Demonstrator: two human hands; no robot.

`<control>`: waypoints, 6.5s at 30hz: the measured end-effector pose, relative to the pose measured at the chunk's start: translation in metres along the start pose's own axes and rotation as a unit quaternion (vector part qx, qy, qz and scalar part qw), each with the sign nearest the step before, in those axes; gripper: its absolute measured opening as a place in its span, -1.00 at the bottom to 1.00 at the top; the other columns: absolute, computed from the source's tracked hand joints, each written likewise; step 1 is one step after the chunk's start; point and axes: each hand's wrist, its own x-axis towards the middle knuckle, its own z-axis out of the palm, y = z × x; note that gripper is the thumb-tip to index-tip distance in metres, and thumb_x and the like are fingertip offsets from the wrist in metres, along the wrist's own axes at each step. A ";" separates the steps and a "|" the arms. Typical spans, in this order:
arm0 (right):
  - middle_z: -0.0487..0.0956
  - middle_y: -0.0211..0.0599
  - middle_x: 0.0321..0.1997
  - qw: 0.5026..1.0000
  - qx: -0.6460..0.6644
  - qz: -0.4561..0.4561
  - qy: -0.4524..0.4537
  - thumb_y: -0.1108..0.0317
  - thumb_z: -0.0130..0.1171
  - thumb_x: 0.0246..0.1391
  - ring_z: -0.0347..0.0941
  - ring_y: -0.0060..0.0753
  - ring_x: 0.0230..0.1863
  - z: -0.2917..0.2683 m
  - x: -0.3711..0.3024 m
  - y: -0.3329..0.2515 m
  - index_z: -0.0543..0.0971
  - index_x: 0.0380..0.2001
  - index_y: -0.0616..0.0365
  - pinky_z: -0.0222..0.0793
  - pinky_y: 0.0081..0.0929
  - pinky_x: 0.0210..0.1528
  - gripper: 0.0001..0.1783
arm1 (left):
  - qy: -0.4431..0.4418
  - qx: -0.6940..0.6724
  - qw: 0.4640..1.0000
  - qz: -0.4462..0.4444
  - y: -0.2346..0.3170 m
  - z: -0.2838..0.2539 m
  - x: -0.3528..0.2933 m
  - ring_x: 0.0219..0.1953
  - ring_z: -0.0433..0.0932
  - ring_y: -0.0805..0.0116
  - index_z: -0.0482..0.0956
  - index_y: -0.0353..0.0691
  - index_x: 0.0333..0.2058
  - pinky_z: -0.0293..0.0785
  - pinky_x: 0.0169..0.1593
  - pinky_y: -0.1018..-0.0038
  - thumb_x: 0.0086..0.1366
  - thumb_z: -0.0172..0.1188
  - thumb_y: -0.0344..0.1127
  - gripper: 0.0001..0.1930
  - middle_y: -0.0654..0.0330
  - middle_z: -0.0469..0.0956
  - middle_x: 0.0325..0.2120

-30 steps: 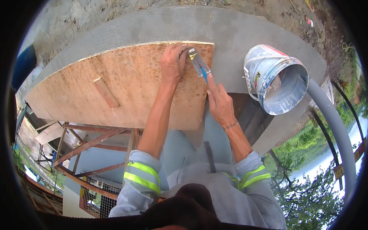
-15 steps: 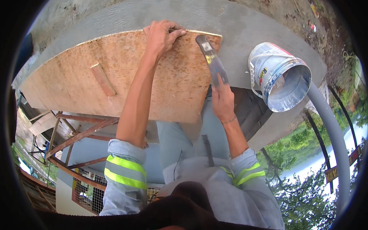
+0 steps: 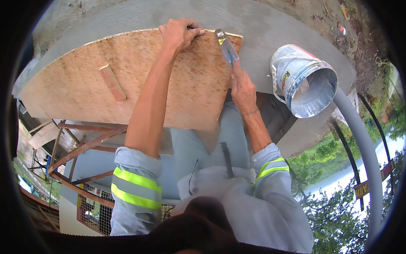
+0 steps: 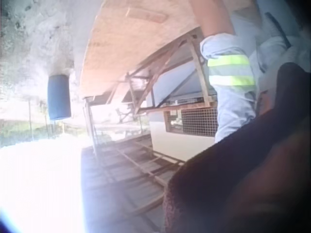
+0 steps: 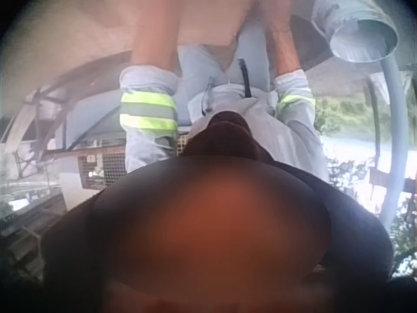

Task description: The person saws a piece of wood into two smaller sections, measures one section using a tape measure, and then nails a small wooden block onto the edge of a larger plywood board using a hammer.

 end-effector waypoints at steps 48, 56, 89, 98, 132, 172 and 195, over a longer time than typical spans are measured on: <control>0.51 -0.04 -0.27 0.978 0.085 0.182 0.061 0.40 0.10 0.24 0.52 0.04 -0.30 -0.033 -0.061 0.036 0.26 0.40 -0.05 0.48 -0.09 -0.18 -0.34 | 0.126 0.111 0.969 0.179 0.078 0.011 -0.025 -0.02 0.54 0.03 0.65 -0.05 -0.02 0.33 0.11 0.17 0.26 0.30 -0.23 -0.69 0.07 0.62 -0.15; 0.45 -0.04 0.03 0.957 0.056 0.220 0.181 0.28 0.01 0.31 0.43 -0.01 0.02 -0.016 -0.024 0.050 0.18 0.43 -0.01 0.35 -0.10 0.09 -0.36 | -0.054 -0.148 0.909 0.386 0.283 0.066 -0.086 -0.20 0.58 0.07 0.63 -0.28 -0.26 0.47 -0.07 0.25 0.24 0.25 -0.42 -0.89 0.04 0.62 -0.28; 0.34 0.07 0.35 0.936 0.201 0.289 0.016 0.45 0.09 0.23 0.27 0.10 0.36 0.015 -0.047 0.075 0.21 0.38 0.10 0.20 -0.11 0.32 -0.34 | -0.107 0.189 0.905 0.366 0.317 0.248 -0.042 -0.05 0.58 0.12 0.70 -0.24 -0.21 0.64 -0.25 0.26 0.21 0.12 -0.30 -0.74 0.03 0.59 -0.13; 0.41 0.05 0.18 0.970 0.136 0.196 0.040 0.48 0.15 0.14 0.37 0.16 0.16 -0.004 -0.039 0.080 0.25 0.35 0.10 0.30 -0.06 0.20 -0.31 | -0.090 -0.267 0.910 0.303 0.327 0.101 -0.127 -0.25 0.61 0.06 0.46 -0.30 -0.25 0.57 -0.20 0.28 0.23 0.21 -0.41 -0.84 -0.04 0.56 -0.34; 0.47 0.15 0.23 0.925 0.201 0.299 -0.124 0.29 -0.03 0.34 0.53 0.09 0.10 -0.059 -0.117 -0.040 0.25 0.38 0.10 0.38 -0.22 0.15 -0.43 | 0.123 -0.387 0.914 0.010 -0.001 0.092 -0.129 -0.34 0.63 0.45 0.69 -0.35 -0.23 0.53 -0.19 0.53 0.25 0.31 -0.45 -0.86 0.13 0.69 -0.37; 0.53 -0.04 -0.24 0.978 0.151 0.135 -0.057 0.52 0.05 0.24 0.50 0.03 -0.28 -0.043 -0.079 -0.041 0.25 0.42 0.06 0.46 -0.18 -0.14 -0.34 | 0.169 -0.310 0.934 0.058 0.004 0.104 -0.126 -0.41 0.66 0.41 0.64 -0.40 -0.26 0.62 -0.35 0.56 0.30 0.21 -0.57 -0.93 0.06 0.56 -0.29; 0.47 -0.09 -0.35 0.987 0.101 0.100 -0.080 0.54 0.11 0.18 0.46 -0.04 -0.43 -0.035 -0.099 -0.023 0.33 0.38 -0.05 0.47 -0.21 -0.33 -0.32 | 0.112 -0.119 0.977 0.136 0.000 0.070 -0.116 -0.16 0.60 0.09 0.69 -0.16 -0.16 0.52 -0.09 0.26 0.14 0.29 -0.54 -0.73 0.07 0.61 -0.23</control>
